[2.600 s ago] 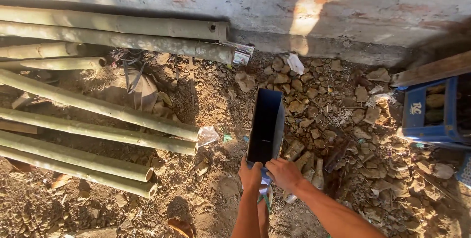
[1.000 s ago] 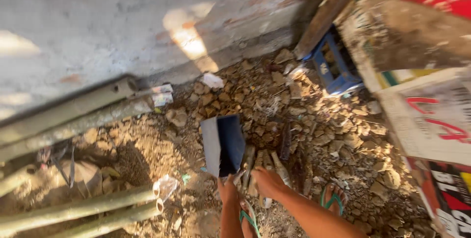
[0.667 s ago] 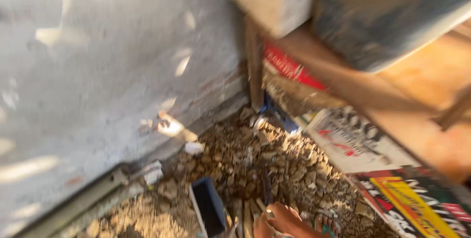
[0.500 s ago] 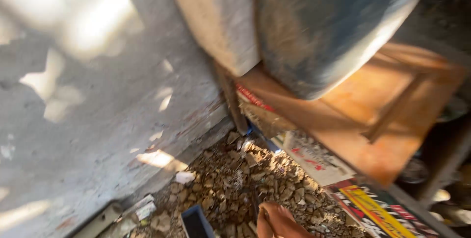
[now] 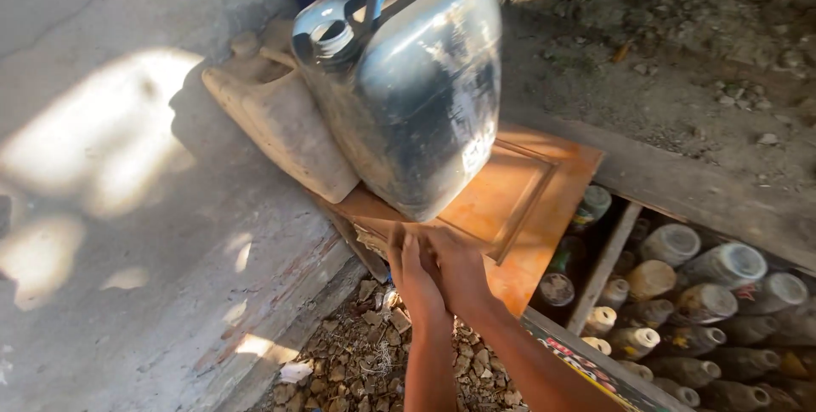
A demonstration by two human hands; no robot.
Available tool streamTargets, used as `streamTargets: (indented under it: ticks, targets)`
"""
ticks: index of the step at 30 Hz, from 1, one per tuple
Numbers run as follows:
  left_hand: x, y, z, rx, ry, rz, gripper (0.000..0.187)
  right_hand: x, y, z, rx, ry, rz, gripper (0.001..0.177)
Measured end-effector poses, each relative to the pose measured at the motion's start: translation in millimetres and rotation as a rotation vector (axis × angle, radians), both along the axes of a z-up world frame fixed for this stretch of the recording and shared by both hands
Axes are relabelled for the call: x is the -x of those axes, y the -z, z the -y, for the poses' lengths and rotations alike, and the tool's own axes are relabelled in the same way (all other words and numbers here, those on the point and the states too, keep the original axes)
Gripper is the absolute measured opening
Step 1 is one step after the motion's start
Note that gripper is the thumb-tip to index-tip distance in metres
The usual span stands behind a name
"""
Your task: Organizing glass bottles into a wooden crate.
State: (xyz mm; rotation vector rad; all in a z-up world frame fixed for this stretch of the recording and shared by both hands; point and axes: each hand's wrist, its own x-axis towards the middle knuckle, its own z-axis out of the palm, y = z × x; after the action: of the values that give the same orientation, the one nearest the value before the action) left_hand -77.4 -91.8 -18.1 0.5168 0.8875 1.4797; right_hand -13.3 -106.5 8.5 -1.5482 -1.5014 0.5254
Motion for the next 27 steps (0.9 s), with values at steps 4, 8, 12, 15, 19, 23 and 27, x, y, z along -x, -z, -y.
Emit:
streamTargets:
  ticks: [4,8,12,15,19,23,27]
  targets:
    - [-12,-45,-28,-0.216,-0.02,0.001,0.058,-13,-62,-15,-0.27,-0.05,-0.108,0.035]
    - [-19,-78,-63,-0.315,-0.02,0.029,0.06,-21,-106,-44,-0.517,-0.021,0.091,0.034]
    - [-24,-109,-106,-0.409,-0.172,-0.191,0.058,-27,-150,-84,-0.336,-0.051,0.112,0.034]
    - [-25,-129,-142,-0.531,-0.356,-0.566,0.057,-30,-170,-126,-0.686,-0.02,0.308,0.027]
    - [-23,-175,-178,-0.476,-0.434,-0.824,0.061,-34,-200,-171,-0.742,0.05,0.507,0.025]
    - [-26,-202,-216,-0.313,-0.411,-0.957,0.067,-47,-213,-231,-0.661,0.115,0.711,0.027]
    - [-22,-199,-250,-0.234,-0.368,-1.08,0.07,-52,-239,-258,-0.413,0.167,0.783,0.028]
